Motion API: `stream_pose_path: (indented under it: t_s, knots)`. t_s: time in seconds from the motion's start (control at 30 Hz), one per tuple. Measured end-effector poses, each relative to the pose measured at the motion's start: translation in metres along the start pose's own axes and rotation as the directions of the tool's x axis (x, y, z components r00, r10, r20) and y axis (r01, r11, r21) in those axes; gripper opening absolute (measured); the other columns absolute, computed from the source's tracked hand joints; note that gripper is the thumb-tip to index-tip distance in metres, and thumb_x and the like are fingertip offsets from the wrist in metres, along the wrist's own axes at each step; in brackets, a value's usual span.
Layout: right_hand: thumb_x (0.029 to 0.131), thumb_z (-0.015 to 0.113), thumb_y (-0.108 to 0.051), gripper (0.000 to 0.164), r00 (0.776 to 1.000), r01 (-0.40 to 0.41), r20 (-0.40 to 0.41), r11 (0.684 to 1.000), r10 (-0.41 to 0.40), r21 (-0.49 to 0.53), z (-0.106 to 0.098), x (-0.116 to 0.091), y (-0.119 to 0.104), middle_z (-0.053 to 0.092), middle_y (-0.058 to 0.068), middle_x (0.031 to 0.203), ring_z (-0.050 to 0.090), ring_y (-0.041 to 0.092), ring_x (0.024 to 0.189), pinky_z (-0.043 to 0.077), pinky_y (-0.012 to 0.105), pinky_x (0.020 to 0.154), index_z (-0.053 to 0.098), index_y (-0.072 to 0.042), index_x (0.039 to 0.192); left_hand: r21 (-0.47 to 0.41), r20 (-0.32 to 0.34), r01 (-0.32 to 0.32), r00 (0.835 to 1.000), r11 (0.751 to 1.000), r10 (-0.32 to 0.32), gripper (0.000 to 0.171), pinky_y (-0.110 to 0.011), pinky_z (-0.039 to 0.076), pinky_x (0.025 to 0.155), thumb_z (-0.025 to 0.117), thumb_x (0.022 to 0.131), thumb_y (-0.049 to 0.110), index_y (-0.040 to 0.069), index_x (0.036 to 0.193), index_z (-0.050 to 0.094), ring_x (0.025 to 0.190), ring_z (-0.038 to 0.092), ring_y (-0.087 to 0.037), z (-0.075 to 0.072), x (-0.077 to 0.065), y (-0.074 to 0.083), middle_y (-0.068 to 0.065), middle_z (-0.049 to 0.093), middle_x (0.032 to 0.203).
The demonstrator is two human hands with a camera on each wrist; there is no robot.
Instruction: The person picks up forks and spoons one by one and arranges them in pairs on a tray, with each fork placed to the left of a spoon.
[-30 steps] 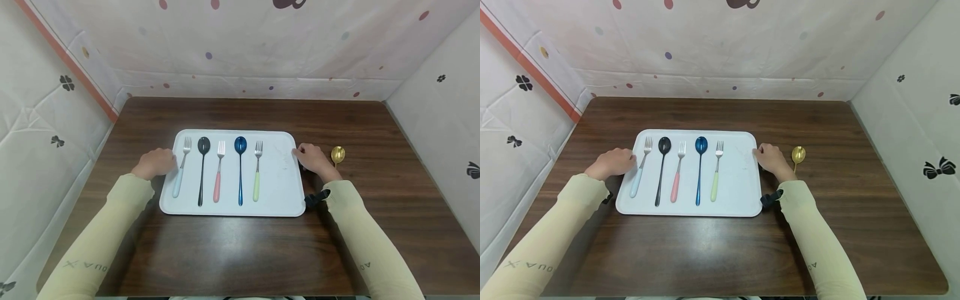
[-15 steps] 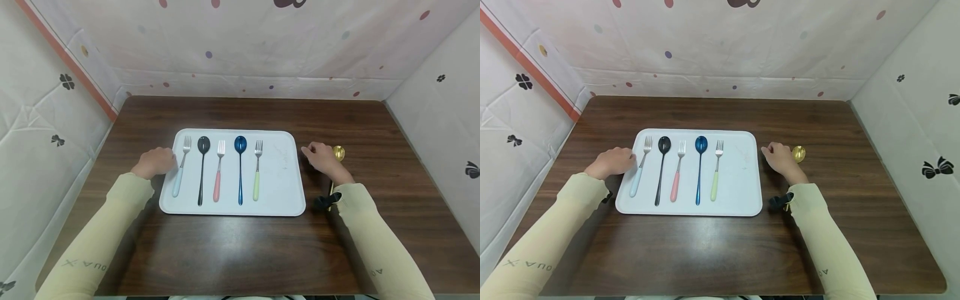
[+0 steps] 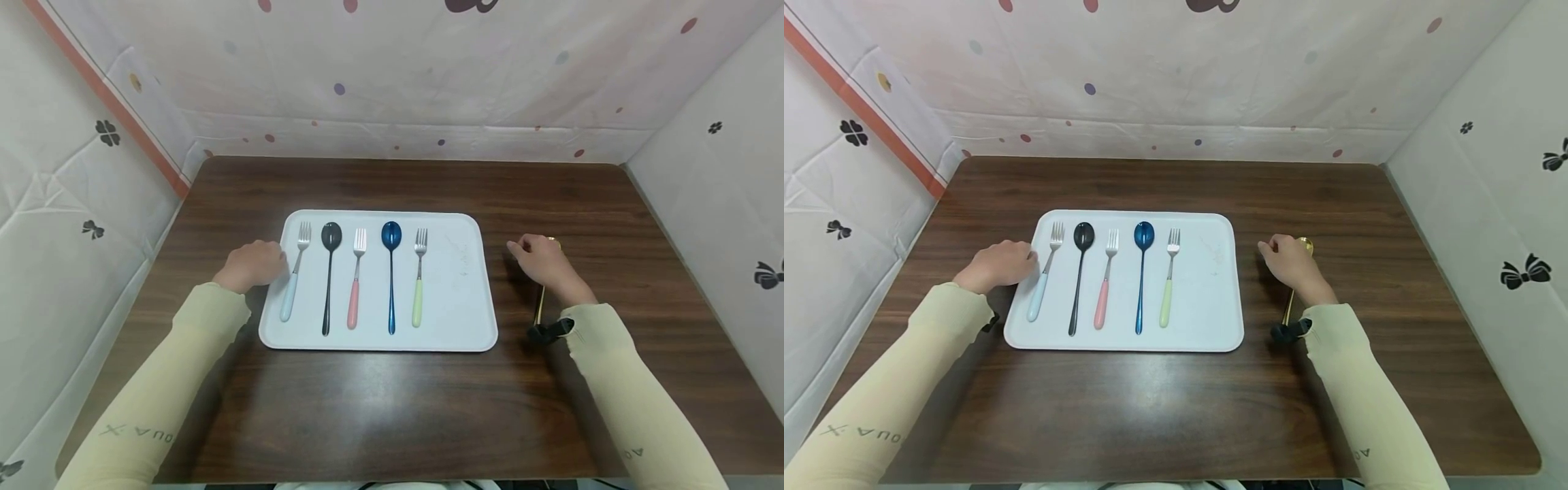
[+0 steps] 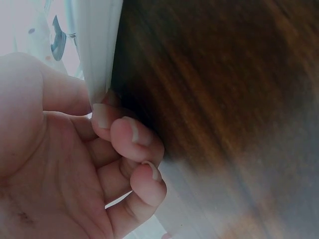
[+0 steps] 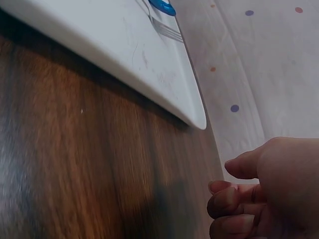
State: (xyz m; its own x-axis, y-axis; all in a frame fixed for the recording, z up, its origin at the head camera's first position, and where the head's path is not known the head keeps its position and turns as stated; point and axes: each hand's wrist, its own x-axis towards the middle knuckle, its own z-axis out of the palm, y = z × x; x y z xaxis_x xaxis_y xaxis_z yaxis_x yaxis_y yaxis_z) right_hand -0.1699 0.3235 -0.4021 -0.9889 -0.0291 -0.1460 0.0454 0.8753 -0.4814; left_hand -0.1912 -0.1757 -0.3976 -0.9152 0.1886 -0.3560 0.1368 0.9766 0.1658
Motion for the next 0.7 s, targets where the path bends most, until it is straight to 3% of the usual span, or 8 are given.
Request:
stream_pose_path:
  t_s: [0.3, 0.7]
  knots:
    - [0.096, 0.032, -0.048, 0.052, 1.000, 0.009, 0.009, 0.999, -0.009, -0.031, -0.008, -0.009, 0.009, 0.048, 0.011, 0.076, 0.043, 0.024, 0.065, 0.036, 0.037, 0.056, 0.056, -0.001, 0.094, -0.002, 0.002, 0.002, 1.000, 1.000, -0.002, 0.040, -0.039, 0.042, 0.058, 0.033, 0.094, 0.028, -0.004, 0.105, 0.057, 0.069, 0.051, -0.026, -0.001, 0.000, 0.001, -0.012, 0.055, 0.078]
    - [0.095, 0.034, -0.048, 0.049, 1.000, -0.006, -0.004, 0.999, 0.006, -0.054, -0.008, -0.022, 0.025, 0.044, 0.006, 0.064, 0.043, 0.022, 0.058, 0.035, 0.035, 0.053, 0.049, -0.005, 0.078, -0.005, 0.002, 0.001, 1.000, 1.000, -0.001, 0.040, -0.038, 0.042, 0.057, 0.034, 0.094, 0.028, -0.003, 0.105, 0.056, 0.068, 0.052, -0.026, 0.001, -0.001, 0.000, -0.012, 0.055, 0.077]
